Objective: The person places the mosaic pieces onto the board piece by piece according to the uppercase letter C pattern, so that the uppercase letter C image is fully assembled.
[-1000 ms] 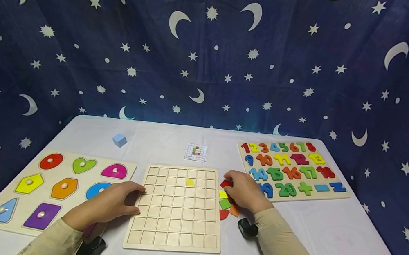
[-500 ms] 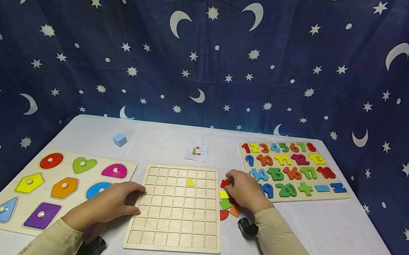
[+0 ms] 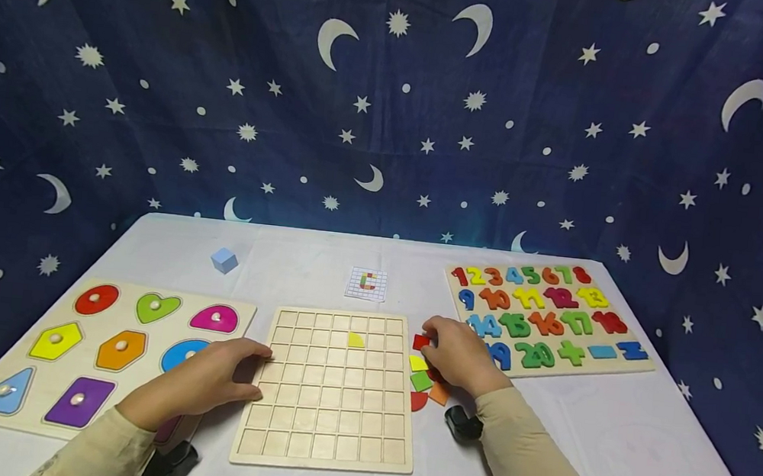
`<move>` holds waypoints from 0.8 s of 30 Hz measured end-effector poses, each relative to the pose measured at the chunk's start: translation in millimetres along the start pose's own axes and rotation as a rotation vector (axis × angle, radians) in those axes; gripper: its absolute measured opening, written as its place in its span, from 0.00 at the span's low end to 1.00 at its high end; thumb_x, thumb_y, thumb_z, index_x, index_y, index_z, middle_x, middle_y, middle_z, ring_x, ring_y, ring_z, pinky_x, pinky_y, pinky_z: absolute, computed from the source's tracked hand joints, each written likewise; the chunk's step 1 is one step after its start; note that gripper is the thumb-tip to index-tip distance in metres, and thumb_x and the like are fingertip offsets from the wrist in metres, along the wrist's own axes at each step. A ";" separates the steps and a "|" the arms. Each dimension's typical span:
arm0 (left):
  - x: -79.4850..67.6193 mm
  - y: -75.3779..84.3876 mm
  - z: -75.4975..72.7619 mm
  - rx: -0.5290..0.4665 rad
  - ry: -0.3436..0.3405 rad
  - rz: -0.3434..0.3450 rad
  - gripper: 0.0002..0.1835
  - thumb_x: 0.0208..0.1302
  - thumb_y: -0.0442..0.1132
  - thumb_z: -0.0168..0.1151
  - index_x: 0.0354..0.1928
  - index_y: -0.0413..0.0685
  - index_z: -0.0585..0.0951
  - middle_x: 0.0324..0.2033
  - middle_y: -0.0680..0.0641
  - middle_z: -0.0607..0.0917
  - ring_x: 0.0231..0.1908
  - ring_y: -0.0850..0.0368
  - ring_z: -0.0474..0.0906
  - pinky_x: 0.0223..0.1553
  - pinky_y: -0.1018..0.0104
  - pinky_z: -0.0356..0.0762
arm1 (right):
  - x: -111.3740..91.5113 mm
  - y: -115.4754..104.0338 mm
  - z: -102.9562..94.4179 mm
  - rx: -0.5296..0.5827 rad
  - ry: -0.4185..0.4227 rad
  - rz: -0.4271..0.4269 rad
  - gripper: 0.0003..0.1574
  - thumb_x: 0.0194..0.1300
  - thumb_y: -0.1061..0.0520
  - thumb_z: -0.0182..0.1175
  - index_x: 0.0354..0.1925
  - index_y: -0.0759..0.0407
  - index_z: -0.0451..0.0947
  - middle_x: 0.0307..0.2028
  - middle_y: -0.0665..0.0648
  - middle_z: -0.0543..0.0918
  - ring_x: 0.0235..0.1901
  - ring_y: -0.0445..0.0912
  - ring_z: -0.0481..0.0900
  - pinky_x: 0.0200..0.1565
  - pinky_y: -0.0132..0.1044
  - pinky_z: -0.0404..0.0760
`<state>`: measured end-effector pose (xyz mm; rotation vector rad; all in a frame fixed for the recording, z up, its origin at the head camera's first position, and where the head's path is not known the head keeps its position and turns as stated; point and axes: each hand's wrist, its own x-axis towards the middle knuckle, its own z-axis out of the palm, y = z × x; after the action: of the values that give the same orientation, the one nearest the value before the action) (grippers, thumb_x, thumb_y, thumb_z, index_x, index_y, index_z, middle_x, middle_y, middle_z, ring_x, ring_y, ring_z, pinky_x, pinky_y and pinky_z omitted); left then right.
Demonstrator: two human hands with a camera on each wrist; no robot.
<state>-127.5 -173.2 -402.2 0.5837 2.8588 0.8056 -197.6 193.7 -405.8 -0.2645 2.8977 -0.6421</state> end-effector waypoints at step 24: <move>0.6 0.7 -1.6 -0.007 -0.012 0.006 0.28 0.50 0.38 0.80 0.53 0.39 0.81 0.49 0.46 0.84 0.55 0.45 0.78 0.60 0.49 0.74 | 1.8 -6.1 -5.2 0.057 0.008 -0.011 0.21 0.66 0.56 0.66 0.55 0.62 0.79 0.40 0.54 0.82 0.38 0.49 0.75 0.42 0.43 0.83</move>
<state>-128.1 -173.2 -400.4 0.5941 2.8439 0.8094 -199.5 189.9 -398.7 -0.2716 2.8818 -0.7272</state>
